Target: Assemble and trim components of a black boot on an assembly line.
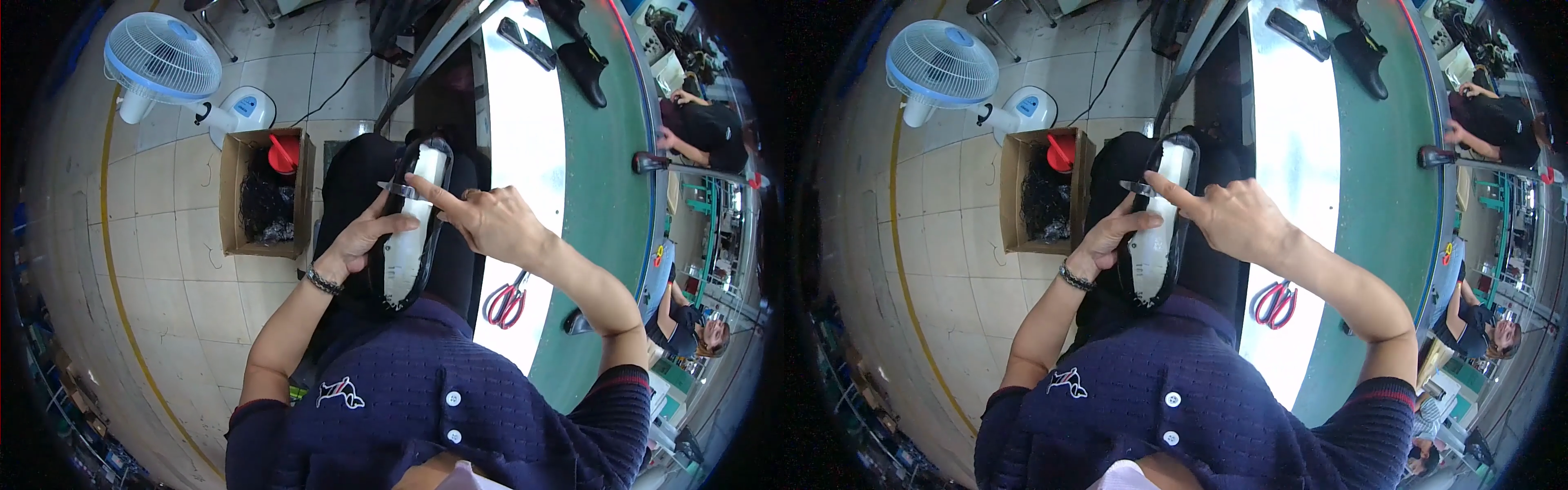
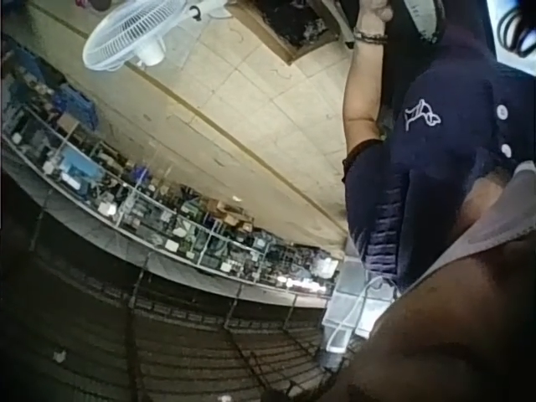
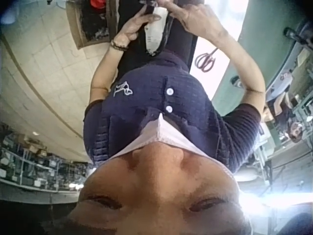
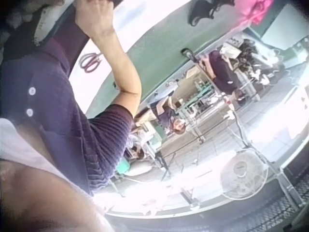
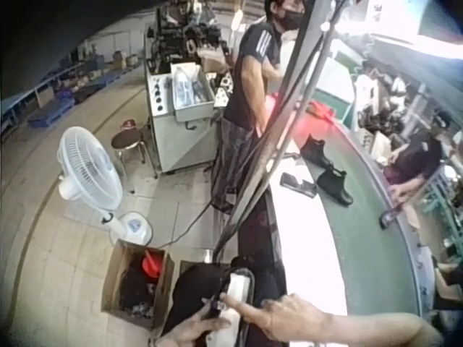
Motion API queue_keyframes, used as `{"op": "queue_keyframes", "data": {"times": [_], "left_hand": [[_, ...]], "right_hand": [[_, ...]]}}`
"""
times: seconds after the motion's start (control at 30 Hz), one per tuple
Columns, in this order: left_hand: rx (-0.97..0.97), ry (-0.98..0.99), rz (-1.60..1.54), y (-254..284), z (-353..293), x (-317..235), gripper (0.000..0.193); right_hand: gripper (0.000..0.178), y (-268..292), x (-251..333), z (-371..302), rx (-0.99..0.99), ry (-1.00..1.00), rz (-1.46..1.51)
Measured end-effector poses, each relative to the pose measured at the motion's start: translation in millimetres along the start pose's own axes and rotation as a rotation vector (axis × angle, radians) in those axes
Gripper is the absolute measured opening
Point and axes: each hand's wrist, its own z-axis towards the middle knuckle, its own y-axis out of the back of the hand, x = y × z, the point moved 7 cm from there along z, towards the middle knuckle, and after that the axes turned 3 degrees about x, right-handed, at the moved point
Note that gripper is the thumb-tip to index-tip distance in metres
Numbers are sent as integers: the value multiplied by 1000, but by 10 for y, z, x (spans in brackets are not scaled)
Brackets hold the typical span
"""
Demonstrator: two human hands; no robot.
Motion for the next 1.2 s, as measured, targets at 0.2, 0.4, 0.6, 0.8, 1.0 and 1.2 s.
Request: {"op": "queue_keyframes", "data": {"times": [0.2,0.4,0.6,0.8,1.0,1.2], "left_hand": [[50,19,47,-13,-20,61,80],[214,-79,-353,-30,-252,278,69],[-56,-174,-58,-83,-294,282,76],[10,-59,1,-22,-314,356,95],[56,52,21,43,-444,557,80],[66,131,230,-28,-378,695,55]], "right_hand": [[64,-88,35,-95,-118,56,161],[64,8,131,-112,-100,75,33],[65,-102,56,-96,-54,14,15],[71,-119,360,-215,-37,123,53],[80,-154,532,-312,-26,150,62],[84,-481,450,-345,93,8,79]]}}
